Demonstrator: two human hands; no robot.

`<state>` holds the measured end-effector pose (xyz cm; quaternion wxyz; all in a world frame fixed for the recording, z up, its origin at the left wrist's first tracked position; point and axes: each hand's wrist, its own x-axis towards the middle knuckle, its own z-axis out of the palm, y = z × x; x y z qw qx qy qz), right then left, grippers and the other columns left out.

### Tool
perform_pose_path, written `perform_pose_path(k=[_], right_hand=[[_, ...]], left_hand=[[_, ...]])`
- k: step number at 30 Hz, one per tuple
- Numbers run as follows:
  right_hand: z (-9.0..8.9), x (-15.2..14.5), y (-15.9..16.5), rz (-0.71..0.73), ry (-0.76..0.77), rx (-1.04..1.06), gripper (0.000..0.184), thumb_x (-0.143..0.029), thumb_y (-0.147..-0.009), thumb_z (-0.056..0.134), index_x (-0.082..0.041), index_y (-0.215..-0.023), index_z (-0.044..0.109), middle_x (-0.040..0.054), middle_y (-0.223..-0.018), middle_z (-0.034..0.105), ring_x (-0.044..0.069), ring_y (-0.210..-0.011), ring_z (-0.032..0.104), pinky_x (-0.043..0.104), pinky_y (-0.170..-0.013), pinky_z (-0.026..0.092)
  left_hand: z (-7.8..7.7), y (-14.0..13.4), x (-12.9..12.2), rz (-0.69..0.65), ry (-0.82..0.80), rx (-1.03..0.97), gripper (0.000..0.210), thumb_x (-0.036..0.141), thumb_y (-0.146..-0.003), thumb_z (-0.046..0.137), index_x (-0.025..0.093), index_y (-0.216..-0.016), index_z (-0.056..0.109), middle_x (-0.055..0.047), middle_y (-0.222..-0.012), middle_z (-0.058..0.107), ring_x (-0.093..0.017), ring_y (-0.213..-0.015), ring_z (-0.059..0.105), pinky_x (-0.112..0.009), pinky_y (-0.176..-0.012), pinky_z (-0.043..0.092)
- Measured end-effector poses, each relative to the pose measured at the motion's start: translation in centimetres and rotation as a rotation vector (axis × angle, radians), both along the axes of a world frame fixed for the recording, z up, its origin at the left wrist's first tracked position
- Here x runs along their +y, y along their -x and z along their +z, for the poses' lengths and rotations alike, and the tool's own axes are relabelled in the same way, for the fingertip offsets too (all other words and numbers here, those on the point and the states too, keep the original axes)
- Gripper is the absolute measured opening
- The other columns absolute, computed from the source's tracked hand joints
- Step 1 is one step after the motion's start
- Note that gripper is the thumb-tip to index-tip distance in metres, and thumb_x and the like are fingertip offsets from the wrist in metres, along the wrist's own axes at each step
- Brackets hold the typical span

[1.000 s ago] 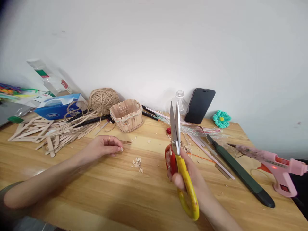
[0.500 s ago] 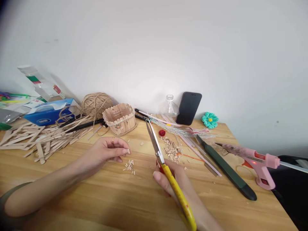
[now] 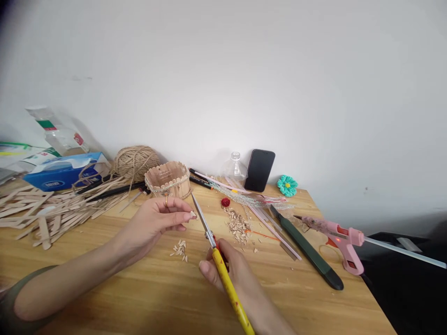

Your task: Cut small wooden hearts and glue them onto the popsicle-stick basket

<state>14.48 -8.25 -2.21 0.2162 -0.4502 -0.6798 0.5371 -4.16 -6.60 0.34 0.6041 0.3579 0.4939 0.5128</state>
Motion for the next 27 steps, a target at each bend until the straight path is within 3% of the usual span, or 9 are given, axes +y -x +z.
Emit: perform_pose_path(k=[13,27], right_hand=[[0.7,0.0,0.2,0.041,0.014,-0.094,0.054,-0.072,-0.071,0.044,-0.019,-0.078,0.046,0.0013,-0.074,0.046,0.017,-0.070,0.044,0.028,-0.062,0.039],[1.3,-0.1,0.1,0.068,-0.016,-0.120,0.054,-0.074,-0.070,0.043,-0.020,-0.072,0.044,-0.0012,-0.066,0.041,0.015,-0.063,0.038,0.027,-0.056,0.033]], left_hand=[[0.2,0.2,0.1,0.024,-0.057,0.062,0.009,0.016,-0.059,0.073,0.015,-0.064,0.066,0.002,-0.065,0.066,-0.008,-0.061,0.057,-0.018,-0.056,0.048],[0.6,0.8,0.4,-0.044,-0.125,0.276,0.023,0.016,-0.057,0.071,0.018,-0.058,0.048,0.002,-0.062,0.064,-0.013,-0.063,0.059,-0.027,-0.064,0.044]])
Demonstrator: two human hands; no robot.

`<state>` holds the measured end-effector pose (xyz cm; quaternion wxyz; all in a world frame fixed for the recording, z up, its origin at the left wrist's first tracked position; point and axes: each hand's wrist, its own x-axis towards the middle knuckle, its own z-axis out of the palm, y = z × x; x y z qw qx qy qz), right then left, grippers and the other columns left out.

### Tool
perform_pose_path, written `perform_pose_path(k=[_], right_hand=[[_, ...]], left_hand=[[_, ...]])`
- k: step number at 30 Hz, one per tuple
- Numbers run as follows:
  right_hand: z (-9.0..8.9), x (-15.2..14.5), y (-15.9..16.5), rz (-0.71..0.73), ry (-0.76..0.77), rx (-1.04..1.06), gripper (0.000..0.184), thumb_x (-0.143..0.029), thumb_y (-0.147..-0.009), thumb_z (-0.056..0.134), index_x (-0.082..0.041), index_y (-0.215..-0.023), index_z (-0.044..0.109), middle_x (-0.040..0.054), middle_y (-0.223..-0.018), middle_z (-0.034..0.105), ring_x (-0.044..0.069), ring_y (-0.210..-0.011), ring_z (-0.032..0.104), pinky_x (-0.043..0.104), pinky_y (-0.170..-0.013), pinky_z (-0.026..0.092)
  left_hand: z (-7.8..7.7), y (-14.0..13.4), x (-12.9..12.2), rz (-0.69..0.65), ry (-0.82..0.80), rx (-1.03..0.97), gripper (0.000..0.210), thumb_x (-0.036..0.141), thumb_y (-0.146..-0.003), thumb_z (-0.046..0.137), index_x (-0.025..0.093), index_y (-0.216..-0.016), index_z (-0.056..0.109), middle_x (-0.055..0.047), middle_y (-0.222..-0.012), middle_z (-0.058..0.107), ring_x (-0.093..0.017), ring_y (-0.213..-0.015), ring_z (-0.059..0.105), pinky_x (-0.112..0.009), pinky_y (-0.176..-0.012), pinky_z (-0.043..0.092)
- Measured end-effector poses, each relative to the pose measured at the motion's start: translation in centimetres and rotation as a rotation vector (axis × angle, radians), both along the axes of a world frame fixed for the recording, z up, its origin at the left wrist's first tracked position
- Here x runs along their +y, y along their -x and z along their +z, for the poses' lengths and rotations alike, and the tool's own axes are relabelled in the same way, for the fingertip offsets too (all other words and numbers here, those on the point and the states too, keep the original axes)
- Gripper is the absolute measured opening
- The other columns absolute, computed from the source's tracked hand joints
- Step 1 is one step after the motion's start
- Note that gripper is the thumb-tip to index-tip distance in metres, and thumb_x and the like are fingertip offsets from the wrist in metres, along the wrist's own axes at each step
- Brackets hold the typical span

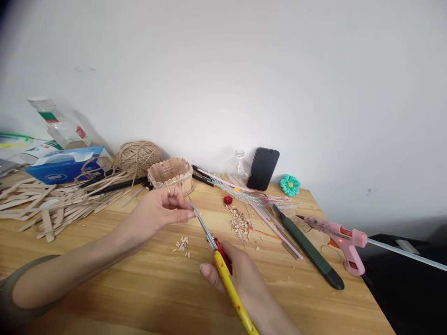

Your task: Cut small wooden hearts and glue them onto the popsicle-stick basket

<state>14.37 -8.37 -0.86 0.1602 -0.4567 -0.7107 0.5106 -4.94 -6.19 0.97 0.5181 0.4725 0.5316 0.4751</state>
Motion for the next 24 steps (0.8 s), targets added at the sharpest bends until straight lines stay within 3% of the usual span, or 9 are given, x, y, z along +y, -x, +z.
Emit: perform_pose_path(k=[6,18,24], right_hand=[[-0.68,0.36,-0.01,0.040,-0.021,-0.029,0.050,-0.069,-0.074,0.045,-0.019,-0.073,0.042,-0.0023,-0.066,0.038,0.014,-0.062,0.035,0.026,-0.056,0.031],[-0.32,0.28,-0.11,0.008,-0.103,-0.088,0.049,-0.069,-0.073,0.046,-0.020,-0.078,0.050,0.0035,-0.071,0.053,0.020,-0.066,0.047,0.031,-0.059,0.040],[-0.30,0.33,0.25,0.008,-0.093,-0.064,0.046,-0.066,-0.073,0.049,-0.020,-0.074,0.049,0.0009,-0.067,0.049,0.017,-0.063,0.043,0.028,-0.055,0.037]], left_hand=[[-0.23,0.17,0.02,-0.006,-0.007,-0.034,0.029,0.018,-0.057,0.071,0.019,-0.056,0.042,0.003,-0.060,0.063,-0.013,-0.062,0.059,-0.027,-0.061,0.043],[-0.22,0.37,0.10,-0.015,0.015,-0.065,0.031,0.016,-0.056,0.071,0.020,-0.055,0.040,0.003,-0.059,0.062,-0.014,-0.061,0.059,-0.027,-0.060,0.040],[-0.28,0.44,0.09,0.004,0.012,-0.071,0.032,0.017,-0.054,0.071,0.020,-0.054,0.038,0.003,-0.057,0.061,-0.014,-0.060,0.058,-0.027,-0.058,0.040]])
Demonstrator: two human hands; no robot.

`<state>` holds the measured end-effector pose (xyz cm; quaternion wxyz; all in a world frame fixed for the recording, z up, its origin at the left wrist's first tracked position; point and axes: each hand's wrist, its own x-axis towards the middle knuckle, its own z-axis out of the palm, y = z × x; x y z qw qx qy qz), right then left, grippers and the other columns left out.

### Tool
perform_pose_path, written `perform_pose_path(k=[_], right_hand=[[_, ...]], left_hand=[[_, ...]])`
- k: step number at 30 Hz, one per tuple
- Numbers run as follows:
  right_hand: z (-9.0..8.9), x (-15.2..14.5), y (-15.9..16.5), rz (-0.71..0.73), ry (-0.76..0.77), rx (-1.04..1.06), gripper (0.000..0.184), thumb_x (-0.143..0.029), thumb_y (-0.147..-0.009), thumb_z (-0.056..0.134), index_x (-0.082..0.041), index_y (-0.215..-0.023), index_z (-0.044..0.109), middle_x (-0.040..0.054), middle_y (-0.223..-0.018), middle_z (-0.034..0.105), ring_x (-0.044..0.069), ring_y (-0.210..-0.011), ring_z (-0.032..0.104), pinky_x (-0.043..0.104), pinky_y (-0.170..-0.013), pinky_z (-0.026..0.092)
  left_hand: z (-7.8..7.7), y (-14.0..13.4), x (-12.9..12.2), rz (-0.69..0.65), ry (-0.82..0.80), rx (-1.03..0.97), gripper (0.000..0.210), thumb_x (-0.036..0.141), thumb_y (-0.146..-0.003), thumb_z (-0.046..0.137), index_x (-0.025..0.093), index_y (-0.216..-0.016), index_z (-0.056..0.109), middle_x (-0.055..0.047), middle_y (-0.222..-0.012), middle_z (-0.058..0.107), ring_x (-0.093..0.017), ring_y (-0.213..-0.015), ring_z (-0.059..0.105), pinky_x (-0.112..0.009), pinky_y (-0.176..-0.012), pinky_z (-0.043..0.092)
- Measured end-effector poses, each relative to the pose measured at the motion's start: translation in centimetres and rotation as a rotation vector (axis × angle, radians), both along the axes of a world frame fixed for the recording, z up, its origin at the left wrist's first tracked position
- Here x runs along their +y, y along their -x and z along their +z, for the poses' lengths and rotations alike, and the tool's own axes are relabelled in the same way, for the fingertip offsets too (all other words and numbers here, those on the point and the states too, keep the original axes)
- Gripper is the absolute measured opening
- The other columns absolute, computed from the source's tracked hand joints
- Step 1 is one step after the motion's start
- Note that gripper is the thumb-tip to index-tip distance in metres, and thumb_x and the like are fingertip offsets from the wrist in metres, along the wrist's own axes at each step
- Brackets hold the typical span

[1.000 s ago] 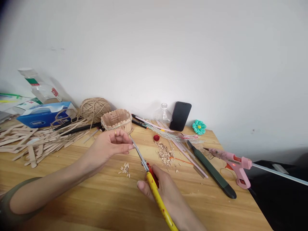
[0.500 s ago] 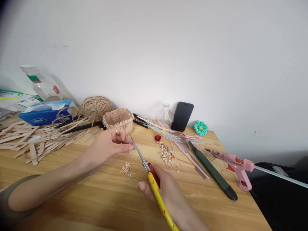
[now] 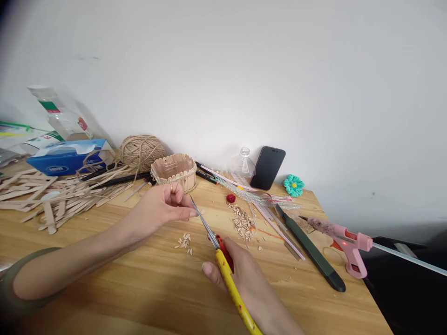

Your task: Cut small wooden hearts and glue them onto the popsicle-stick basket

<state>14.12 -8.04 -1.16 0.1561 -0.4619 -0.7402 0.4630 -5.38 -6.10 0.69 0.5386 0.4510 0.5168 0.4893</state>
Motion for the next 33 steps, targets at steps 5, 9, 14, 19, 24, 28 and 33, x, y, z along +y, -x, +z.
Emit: perform_pose_path(k=[5,9,14,19,24,28,33], right_hand=[[0.03,0.21,0.27,0.053,0.054,0.001,0.051,-0.070,-0.074,0.042,-0.020,-0.069,0.040,-0.0028,-0.064,0.037,0.013,-0.059,0.033,0.025,-0.053,0.029],[-0.06,0.14,0.30,0.064,0.077,-0.012,0.054,-0.074,-0.074,0.037,-0.020,-0.068,0.037,-0.0030,-0.064,0.034,0.013,-0.059,0.031,0.025,-0.053,0.026],[-0.56,0.23,0.08,0.055,0.051,-0.018,0.050,-0.068,-0.076,0.044,-0.020,-0.066,0.036,-0.0037,-0.064,0.033,0.012,-0.059,0.029,0.024,-0.052,0.024],[-0.78,0.25,0.05,0.032,0.045,-0.055,0.047,-0.065,-0.076,0.047,-0.020,-0.065,0.037,-0.0038,-0.062,0.033,0.012,-0.058,0.030,0.024,-0.051,0.023],[-0.55,0.04,0.27,0.030,0.043,-0.080,0.047,-0.064,-0.075,0.047,-0.021,-0.063,0.033,-0.0040,-0.062,0.031,0.012,-0.057,0.028,0.024,-0.050,0.023],[-0.29,0.06,0.49,0.014,0.068,-0.101,0.047,-0.064,-0.074,0.047,-0.021,-0.062,0.033,-0.0037,-0.061,0.032,0.012,-0.057,0.028,0.025,-0.051,0.023],[-0.16,-0.07,0.54,-0.005,0.082,-0.099,0.043,-0.060,-0.075,0.048,-0.021,-0.062,0.033,-0.0036,-0.062,0.031,0.012,-0.058,0.027,0.025,-0.051,0.023]], left_hand=[[-0.13,0.14,0.01,0.004,-0.006,0.032,0.032,0.020,-0.054,0.071,0.020,-0.053,0.039,0.003,-0.057,0.060,-0.014,-0.059,0.056,-0.027,-0.057,0.038],[-0.18,0.21,0.04,0.010,-0.008,0.047,0.030,0.021,-0.054,0.071,0.020,-0.053,0.041,0.003,-0.057,0.060,-0.015,-0.059,0.056,-0.027,-0.057,0.038],[-0.25,0.45,-0.05,-0.018,0.019,0.020,0.025,0.019,-0.054,0.072,0.019,-0.055,0.048,0.002,-0.061,0.064,-0.015,-0.062,0.059,-0.027,-0.061,0.042],[-0.30,0.70,-0.22,-0.075,0.105,0.041,0.008,0.018,-0.057,0.071,0.017,-0.058,0.063,0.002,-0.057,0.064,-0.012,-0.057,0.056,-0.024,-0.057,0.044],[-0.17,0.67,-0.35,-0.079,0.167,0.013,0.002,0.017,-0.059,0.069,0.019,-0.057,0.069,0.001,-0.059,0.068,-0.011,-0.059,0.058,-0.021,-0.055,0.046],[-0.13,0.58,-0.39,-0.080,0.161,-0.007,0.006,0.017,-0.061,0.068,0.019,-0.057,0.070,0.001,-0.058,0.068,-0.011,-0.058,0.058,-0.020,-0.054,0.046],[-0.29,0.41,-0.39,-0.082,0.161,-0.042,0.009,0.015,-0.062,0.066,0.019,-0.054,0.069,0.002,-0.056,0.068,-0.010,-0.053,0.056,-0.020,-0.053,0.045]])
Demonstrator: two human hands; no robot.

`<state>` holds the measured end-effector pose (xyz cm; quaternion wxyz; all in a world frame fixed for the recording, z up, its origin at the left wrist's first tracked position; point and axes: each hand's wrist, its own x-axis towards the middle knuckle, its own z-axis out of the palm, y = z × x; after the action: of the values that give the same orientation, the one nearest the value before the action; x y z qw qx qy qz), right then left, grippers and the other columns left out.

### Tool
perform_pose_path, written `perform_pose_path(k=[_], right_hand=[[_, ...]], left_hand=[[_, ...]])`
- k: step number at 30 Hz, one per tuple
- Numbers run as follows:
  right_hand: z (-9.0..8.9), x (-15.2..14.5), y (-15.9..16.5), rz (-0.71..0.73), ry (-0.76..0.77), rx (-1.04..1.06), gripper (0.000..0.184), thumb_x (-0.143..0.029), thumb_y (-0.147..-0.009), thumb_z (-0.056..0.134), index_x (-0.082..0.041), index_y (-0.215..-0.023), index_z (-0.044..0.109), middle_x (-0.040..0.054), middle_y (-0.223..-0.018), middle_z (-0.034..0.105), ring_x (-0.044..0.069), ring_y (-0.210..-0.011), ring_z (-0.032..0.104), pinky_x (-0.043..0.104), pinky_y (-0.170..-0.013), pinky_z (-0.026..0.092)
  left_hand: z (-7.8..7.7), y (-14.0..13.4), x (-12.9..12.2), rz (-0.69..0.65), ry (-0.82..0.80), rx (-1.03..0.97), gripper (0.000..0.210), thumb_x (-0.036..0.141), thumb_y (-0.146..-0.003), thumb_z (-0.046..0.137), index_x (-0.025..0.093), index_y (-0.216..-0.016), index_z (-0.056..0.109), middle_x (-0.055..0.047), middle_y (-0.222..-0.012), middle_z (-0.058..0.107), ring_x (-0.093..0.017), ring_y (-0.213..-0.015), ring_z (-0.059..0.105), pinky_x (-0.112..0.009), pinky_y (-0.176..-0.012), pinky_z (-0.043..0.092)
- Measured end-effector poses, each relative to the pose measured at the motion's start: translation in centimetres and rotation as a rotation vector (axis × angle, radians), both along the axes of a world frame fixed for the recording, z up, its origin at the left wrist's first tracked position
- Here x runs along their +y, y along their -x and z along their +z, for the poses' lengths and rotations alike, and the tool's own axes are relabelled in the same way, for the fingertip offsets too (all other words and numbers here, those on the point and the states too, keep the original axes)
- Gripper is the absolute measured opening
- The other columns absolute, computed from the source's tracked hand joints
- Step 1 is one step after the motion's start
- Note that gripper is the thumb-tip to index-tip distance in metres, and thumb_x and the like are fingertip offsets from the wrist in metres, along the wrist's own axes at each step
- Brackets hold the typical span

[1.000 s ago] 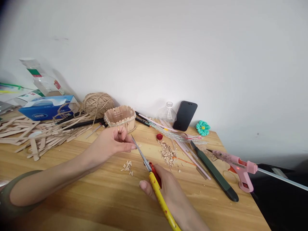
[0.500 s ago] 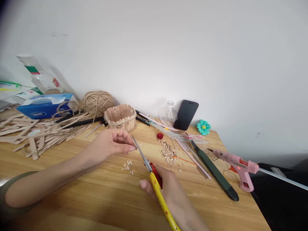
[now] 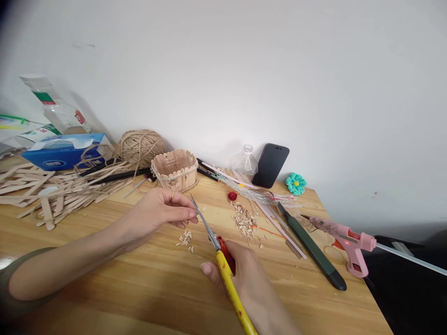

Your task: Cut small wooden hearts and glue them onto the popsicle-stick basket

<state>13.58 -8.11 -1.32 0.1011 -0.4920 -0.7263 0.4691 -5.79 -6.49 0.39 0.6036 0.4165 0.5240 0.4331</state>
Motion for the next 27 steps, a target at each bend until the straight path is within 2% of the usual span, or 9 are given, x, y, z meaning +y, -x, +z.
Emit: perform_pose_path(k=[9,20,27], right_hand=[[0.12,-0.27,0.09,-0.034,0.008,-0.018,0.037,-0.049,-0.075,0.051,-0.021,-0.059,0.032,-0.0049,-0.060,0.030,0.011,-0.056,0.027,0.023,-0.050,0.023],[-0.28,-0.45,-0.08,-0.033,-0.042,-0.094,0.043,-0.056,-0.074,0.047,-0.021,-0.058,0.028,-0.0056,-0.058,0.026,0.011,-0.055,0.024,0.024,-0.047,0.019],[-0.30,-0.45,-0.33,-0.013,-0.066,-0.068,0.045,-0.061,-0.077,0.043,-0.020,-0.059,0.033,-0.0043,-0.059,0.029,0.012,-0.056,0.028,0.024,-0.048,0.021]], left_hand=[[0.21,-0.16,-0.19,-0.009,0.044,-0.020,0.009,0.012,-0.063,0.064,0.017,-0.055,0.066,0.003,-0.056,0.067,-0.007,-0.053,0.055,-0.019,-0.055,0.046],[-0.10,-0.16,-0.21,-0.010,0.046,-0.052,0.010,0.011,-0.064,0.065,0.017,-0.056,0.067,0.004,-0.056,0.068,-0.006,-0.053,0.057,-0.016,-0.054,0.047],[-0.21,0.02,-0.14,-0.034,0.048,-0.054,0.007,0.013,-0.065,0.065,0.016,-0.059,0.068,0.003,-0.058,0.068,-0.008,-0.056,0.059,-0.017,-0.053,0.047]])
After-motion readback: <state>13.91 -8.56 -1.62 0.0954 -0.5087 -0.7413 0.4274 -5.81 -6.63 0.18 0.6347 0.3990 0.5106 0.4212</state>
